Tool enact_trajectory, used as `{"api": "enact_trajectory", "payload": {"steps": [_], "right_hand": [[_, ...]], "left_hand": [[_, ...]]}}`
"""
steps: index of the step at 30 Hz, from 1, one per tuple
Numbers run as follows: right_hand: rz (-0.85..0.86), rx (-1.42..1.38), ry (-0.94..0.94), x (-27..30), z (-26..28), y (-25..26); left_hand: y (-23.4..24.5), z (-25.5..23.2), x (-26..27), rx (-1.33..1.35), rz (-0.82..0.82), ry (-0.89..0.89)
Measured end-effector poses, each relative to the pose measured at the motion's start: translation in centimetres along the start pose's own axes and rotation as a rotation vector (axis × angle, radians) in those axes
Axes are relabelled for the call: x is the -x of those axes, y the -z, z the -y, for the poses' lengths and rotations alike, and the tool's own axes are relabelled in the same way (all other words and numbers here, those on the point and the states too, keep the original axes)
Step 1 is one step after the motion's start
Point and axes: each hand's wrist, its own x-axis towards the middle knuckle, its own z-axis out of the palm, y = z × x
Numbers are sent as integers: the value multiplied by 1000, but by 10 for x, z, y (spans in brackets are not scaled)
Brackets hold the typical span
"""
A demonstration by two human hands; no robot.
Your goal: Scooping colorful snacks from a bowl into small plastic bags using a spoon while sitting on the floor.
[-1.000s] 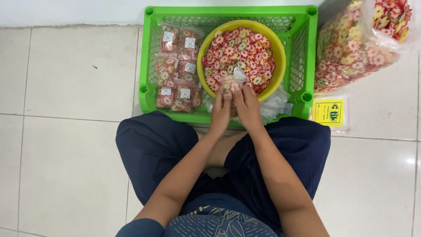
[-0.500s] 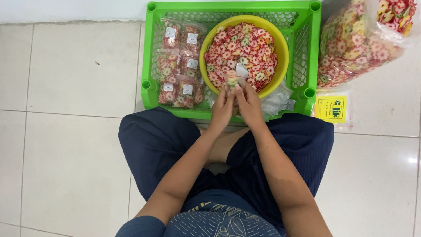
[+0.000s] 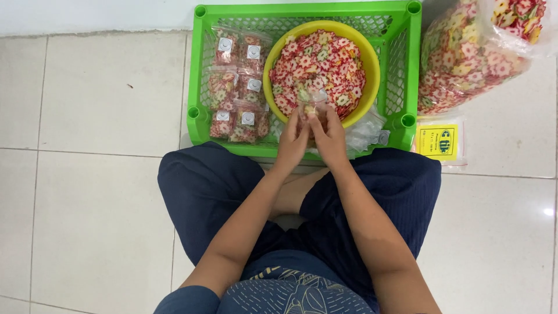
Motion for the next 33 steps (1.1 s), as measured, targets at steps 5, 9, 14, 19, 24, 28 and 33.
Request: {"api": "enact_trajectory", "payload": {"steps": [5, 9, 14, 19, 24, 28, 33], "right_hand": [[-9, -254, 107, -4, 0, -4], [51, -360, 119, 0, 7, -4], [146, -377, 246, 0, 28, 6], [62, -497, 293, -2, 27, 0], [98, -992, 101, -5, -17, -4], [170, -1008, 120, -11, -17, 3], [141, -805, 201, -8, -6, 3]], "left_hand": [[9, 62, -11, -42, 0, -216], [13, 73, -15, -110, 1, -467], [21, 113, -27, -176, -37, -587], [24, 56, -10, -182, -27, -672], [29, 37, 1, -11, 59, -545], [35, 65, -6, -67, 35, -387], [35, 59, 3, 2, -34, -332]]}}
